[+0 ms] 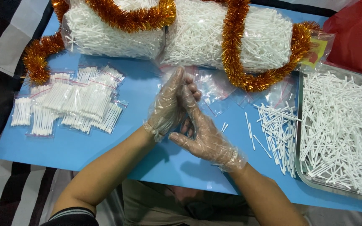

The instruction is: The person sorts white cotton swabs by hand, gathering them from a tray and placing them into a small plastic bag.

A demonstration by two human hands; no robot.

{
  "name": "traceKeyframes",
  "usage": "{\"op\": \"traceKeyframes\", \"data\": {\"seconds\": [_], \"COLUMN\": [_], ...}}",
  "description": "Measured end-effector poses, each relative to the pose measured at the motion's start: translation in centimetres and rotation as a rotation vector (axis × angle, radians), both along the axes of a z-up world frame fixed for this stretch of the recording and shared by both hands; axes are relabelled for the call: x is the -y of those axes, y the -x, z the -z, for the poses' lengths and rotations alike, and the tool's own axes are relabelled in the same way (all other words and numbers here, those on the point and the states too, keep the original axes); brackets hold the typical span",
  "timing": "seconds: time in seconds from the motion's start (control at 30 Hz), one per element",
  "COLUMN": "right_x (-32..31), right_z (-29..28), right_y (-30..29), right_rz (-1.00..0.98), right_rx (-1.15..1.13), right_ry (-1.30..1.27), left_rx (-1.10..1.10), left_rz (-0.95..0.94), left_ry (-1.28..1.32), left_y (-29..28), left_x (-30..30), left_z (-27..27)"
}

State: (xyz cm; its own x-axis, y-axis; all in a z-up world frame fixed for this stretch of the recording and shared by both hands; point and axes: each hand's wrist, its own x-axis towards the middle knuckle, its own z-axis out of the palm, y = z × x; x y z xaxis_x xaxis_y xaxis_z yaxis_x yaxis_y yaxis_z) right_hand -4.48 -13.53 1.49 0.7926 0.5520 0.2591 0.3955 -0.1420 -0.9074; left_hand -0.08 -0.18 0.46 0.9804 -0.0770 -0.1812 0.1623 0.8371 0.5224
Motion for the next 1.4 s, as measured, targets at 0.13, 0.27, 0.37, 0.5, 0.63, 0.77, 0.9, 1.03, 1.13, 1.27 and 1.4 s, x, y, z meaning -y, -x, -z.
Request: {"op": "traceKeyframes", "data": {"seconds": [0.13,0.27,0.37,0.5,0.63,0.77,0.9,1.03,1.13,1.27,1.4], "right_x": [-0.1,0.0,1.1,2.8,4.8,6.0,6.3,4.3,4.3,3.8,3.5], "right_z": [-0.2,-1.1,-1.1,-2.6,-2.1,-4.0,-0.5,1.1,2.9,3.7,5.6], "right_y": [0.5,0.0,-0.2,-1.2,-2.0,-0.3,3.9,6.5,6.9,6.8,6.7], "right_rz": [0.020,0.112,0.238,0.376,0.470,0.554,0.770,0.812,0.838,0.830,0.798], "right_rx": [0.015,0.117,0.175,0.281,0.349,0.297,0.193,-0.014,0.179,0.466,0.684], "right_ry": [0.037,-0.115,-0.170,-0.271,-0.334,0.065,0.615,0.734,0.709,0.678,1.165], "left_rx": [-0.029,-0.027,-0.084,-0.159,0.077,0.049,0.046,0.128,0.071,0.098,0.116], "left_rz": [-0.035,0.020,0.000,-0.065,0.070,0.065,0.065,0.134,0.133,0.135,0.144], "left_ry": [0.047,-0.087,-0.102,0.007,0.026,-0.007,-0.024,0.002,0.056,0.050,0.002], "left_y": [0.1,-1.3,-1.3,-1.2,-0.8,-1.2,-1.7,-1.9,-1.6,-1.3,-1.2], "left_x": [-0.4,-1.4,-1.5,-1.2,-2.0,-2.1,-2.2,-2.1,-2.1,-2.1,-1.5], "left_z": [-0.6,0.3,-0.8,-1.4,-1.7,-0.9,-0.2,0.5,0.4,-0.2,0.4]}}
